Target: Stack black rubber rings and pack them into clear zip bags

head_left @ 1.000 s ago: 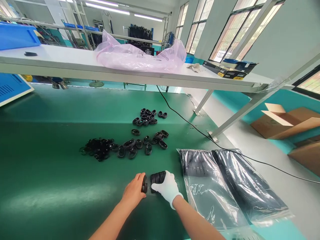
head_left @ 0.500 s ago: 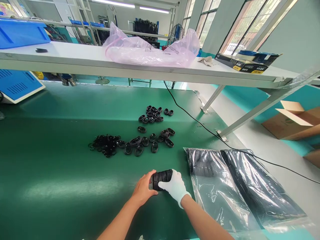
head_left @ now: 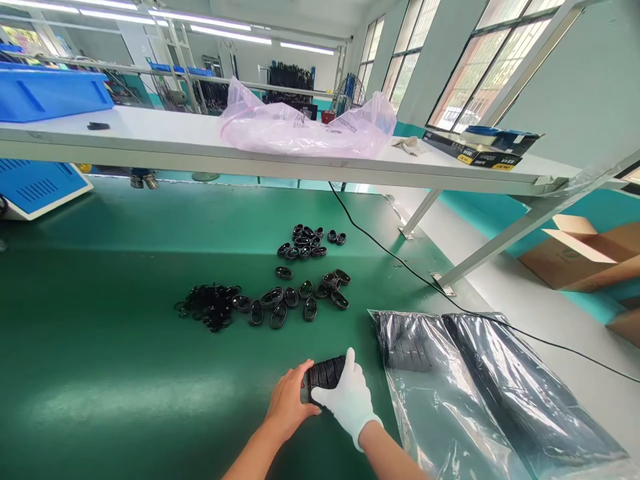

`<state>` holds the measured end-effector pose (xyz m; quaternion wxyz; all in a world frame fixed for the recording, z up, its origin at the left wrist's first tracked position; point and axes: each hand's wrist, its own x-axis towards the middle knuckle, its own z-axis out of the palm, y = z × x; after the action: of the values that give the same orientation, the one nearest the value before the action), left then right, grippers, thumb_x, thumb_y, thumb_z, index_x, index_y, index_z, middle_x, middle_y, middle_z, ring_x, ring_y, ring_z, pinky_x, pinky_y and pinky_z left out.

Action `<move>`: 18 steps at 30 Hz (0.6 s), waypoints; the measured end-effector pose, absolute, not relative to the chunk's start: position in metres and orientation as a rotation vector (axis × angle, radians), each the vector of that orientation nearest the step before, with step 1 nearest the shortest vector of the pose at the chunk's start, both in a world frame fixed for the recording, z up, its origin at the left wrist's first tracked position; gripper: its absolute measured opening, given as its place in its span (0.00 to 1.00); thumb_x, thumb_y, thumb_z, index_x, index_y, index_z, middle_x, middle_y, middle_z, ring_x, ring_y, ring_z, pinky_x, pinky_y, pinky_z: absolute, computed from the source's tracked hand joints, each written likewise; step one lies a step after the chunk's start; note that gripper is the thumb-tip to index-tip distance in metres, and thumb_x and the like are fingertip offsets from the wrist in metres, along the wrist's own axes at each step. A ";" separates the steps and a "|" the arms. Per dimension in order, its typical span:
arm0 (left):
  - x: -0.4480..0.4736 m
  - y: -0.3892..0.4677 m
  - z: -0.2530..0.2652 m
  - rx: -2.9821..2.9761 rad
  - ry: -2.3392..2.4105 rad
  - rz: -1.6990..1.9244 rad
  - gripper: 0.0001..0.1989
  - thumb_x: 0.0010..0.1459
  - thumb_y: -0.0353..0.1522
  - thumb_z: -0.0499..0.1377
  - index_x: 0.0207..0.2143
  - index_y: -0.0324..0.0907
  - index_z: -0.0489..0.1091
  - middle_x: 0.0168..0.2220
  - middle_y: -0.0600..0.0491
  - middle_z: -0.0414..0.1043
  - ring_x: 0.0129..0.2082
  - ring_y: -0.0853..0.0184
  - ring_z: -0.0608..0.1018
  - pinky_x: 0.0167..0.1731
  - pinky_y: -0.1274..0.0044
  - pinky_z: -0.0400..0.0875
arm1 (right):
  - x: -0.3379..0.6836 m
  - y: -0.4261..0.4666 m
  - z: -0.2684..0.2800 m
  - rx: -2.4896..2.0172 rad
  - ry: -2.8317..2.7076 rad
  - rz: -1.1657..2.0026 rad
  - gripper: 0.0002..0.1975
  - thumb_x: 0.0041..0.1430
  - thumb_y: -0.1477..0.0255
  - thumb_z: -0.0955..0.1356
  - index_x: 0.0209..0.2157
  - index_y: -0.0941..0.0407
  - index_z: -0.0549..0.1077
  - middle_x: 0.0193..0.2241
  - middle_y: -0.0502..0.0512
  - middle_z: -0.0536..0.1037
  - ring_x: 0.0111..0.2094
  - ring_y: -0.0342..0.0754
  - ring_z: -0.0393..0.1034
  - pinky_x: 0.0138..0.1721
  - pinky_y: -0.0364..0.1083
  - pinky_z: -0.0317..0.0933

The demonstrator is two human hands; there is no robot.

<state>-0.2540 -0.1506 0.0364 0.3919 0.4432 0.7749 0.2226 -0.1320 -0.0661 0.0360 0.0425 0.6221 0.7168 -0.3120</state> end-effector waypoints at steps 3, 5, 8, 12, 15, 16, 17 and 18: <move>-0.237 -0.153 0.033 1.047 2.043 0.577 0.37 0.38 0.31 0.62 0.54 0.48 0.57 0.46 0.53 0.68 0.45 0.63 0.69 0.45 0.73 0.61 | -0.130 -0.058 0.040 1.776 2.252 -0.922 0.55 0.33 0.61 0.70 0.60 0.62 0.39 0.50 0.65 0.60 0.50 0.59 0.59 0.48 0.52 0.55; -0.220 -0.156 0.028 0.933 2.102 0.650 0.37 0.40 0.31 0.61 0.55 0.46 0.55 0.48 0.52 0.67 0.44 0.63 0.70 0.45 0.73 0.62 | -0.126 -0.050 0.043 1.626 2.296 -0.947 0.56 0.31 0.62 0.71 0.60 0.60 0.42 0.49 0.64 0.60 0.50 0.58 0.60 0.48 0.51 0.55; -0.200 -0.161 0.020 0.856 2.153 0.814 0.37 0.41 0.29 0.59 0.56 0.45 0.53 0.53 0.51 0.62 0.46 0.63 0.69 0.47 0.71 0.62 | -0.121 -0.045 0.044 1.511 2.334 -0.940 0.56 0.28 0.63 0.71 0.60 0.60 0.44 0.49 0.63 0.61 0.49 0.58 0.61 0.47 0.51 0.55; -0.195 -0.164 0.018 0.878 2.115 0.940 0.36 0.39 0.25 0.60 0.54 0.46 0.56 0.57 0.53 0.56 0.51 0.61 0.65 0.50 0.70 0.61 | -0.118 -0.044 0.043 1.523 2.349 -0.892 0.56 0.29 0.62 0.72 0.60 0.61 0.44 0.49 0.65 0.61 0.50 0.60 0.60 0.47 0.52 0.56; -0.196 -0.165 0.022 0.860 2.101 0.981 0.36 0.39 0.26 0.60 0.53 0.46 0.56 0.57 0.53 0.57 0.48 0.63 0.68 0.47 0.71 0.64 | -0.113 -0.029 0.044 1.441 2.318 -1.013 0.45 0.39 0.61 0.69 0.58 0.60 0.50 0.50 0.65 0.62 0.51 0.58 0.60 0.48 0.51 0.55; -0.196 -0.166 0.023 0.856 2.099 0.985 0.36 0.39 0.26 0.60 0.53 0.47 0.56 0.56 0.53 0.57 0.47 0.64 0.69 0.46 0.72 0.65 | -0.111 -0.022 0.044 1.396 2.307 -1.062 0.38 0.43 0.62 0.67 0.56 0.58 0.55 0.51 0.64 0.63 0.51 0.57 0.60 0.49 0.50 0.54; -0.196 -0.167 0.023 0.852 2.098 0.989 0.35 0.40 0.27 0.60 0.53 0.47 0.56 0.57 0.53 0.56 0.45 0.65 0.69 0.46 0.72 0.66 | -0.109 -0.014 0.045 1.356 2.303 -1.099 0.31 0.46 0.64 0.65 0.54 0.55 0.59 0.52 0.61 0.64 0.52 0.55 0.60 0.50 0.49 0.53; -0.195 -0.167 0.024 0.851 2.098 0.995 0.35 0.40 0.27 0.60 0.53 0.48 0.56 0.57 0.53 0.56 0.44 0.65 0.70 0.45 0.72 0.66 | -0.107 -0.009 0.046 1.327 2.304 -1.118 0.26 0.49 0.65 0.64 0.52 0.53 0.62 0.52 0.58 0.64 0.53 0.53 0.59 0.51 0.48 0.52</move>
<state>-0.1953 -0.1671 0.0235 0.3281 0.3250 0.8014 0.3801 -0.1067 -0.0086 0.0457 0.1282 0.4564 0.7922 -0.3843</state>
